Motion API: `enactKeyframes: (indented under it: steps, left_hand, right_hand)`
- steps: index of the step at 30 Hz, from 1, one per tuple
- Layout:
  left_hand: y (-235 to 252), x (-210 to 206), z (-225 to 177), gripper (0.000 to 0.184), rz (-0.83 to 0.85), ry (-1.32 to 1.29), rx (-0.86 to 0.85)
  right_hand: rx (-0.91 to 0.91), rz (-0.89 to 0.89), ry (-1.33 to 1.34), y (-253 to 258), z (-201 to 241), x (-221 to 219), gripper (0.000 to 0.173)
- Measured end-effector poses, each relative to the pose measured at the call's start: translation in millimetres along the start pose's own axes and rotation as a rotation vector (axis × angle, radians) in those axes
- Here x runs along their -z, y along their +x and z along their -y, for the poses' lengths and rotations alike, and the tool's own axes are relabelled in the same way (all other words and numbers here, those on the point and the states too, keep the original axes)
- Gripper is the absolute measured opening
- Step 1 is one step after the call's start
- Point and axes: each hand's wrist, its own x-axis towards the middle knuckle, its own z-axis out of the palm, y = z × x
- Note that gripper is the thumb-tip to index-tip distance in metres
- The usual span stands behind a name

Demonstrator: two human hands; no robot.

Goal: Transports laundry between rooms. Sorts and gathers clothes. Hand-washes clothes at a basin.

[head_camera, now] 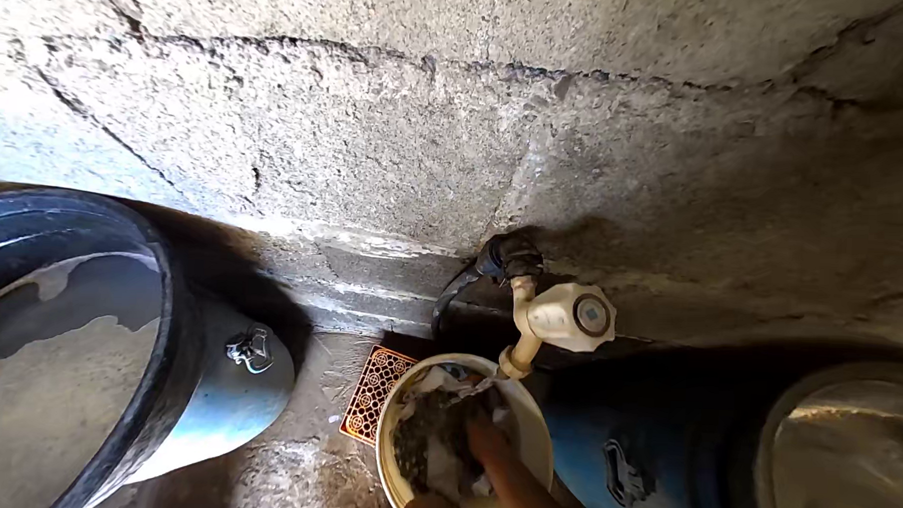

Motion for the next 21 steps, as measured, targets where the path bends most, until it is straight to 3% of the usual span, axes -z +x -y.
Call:
enactKeyframes:
  steps: [3, 6, 9, 12, 15, 17, 18, 19, 21]
  left_hand:
    - [3, 10, 19, 0.039, -0.164, -0.17, 0.001]
    - [-3, 50, 35, 0.045, -0.556, -0.528, 0.256]
    - [1, 78, 34, 0.051, -0.733, -0.644, 0.374]
    - [-4, 76, 0, 0.058, -0.674, -0.489, 0.312]
    - [-9, 59, -30, 0.1, -0.584, -0.381, 0.251]
    - [0, 40, -40, 0.128, -0.634, -0.44, 0.179]
    - [4, 31, -45, 0.133, -0.686, -0.492, 0.127]
    - [5, 26, -52, 0.132, -0.747, -0.552, 0.062]
    - [3, 20, -68, 0.112, -0.937, -0.665, -0.08]
  right_hand:
    - [0.013, -0.052, 0.015, -16, -5, 11, 0.046]
    - [0.043, -0.062, 0.085, -46, -8, 26, 0.041]
    - [0.069, -0.135, 0.127, -90, -9, 51, 0.041]
    - [0.067, -0.204, 0.142, -142, -5, 85, 0.043]
    - [0.148, -0.34, 0.256, -203, 2, 116, 0.038]
    - [0.231, -0.494, 0.348, -249, 5, 132, 0.034]
    - [0.284, -0.577, 0.397, -273, 6, 138, 0.033]
    - [0.353, -0.671, 0.439, -296, 6, 143, 0.032]
    - [0.503, -0.864, 0.483, -337, 8, 152, 0.03]
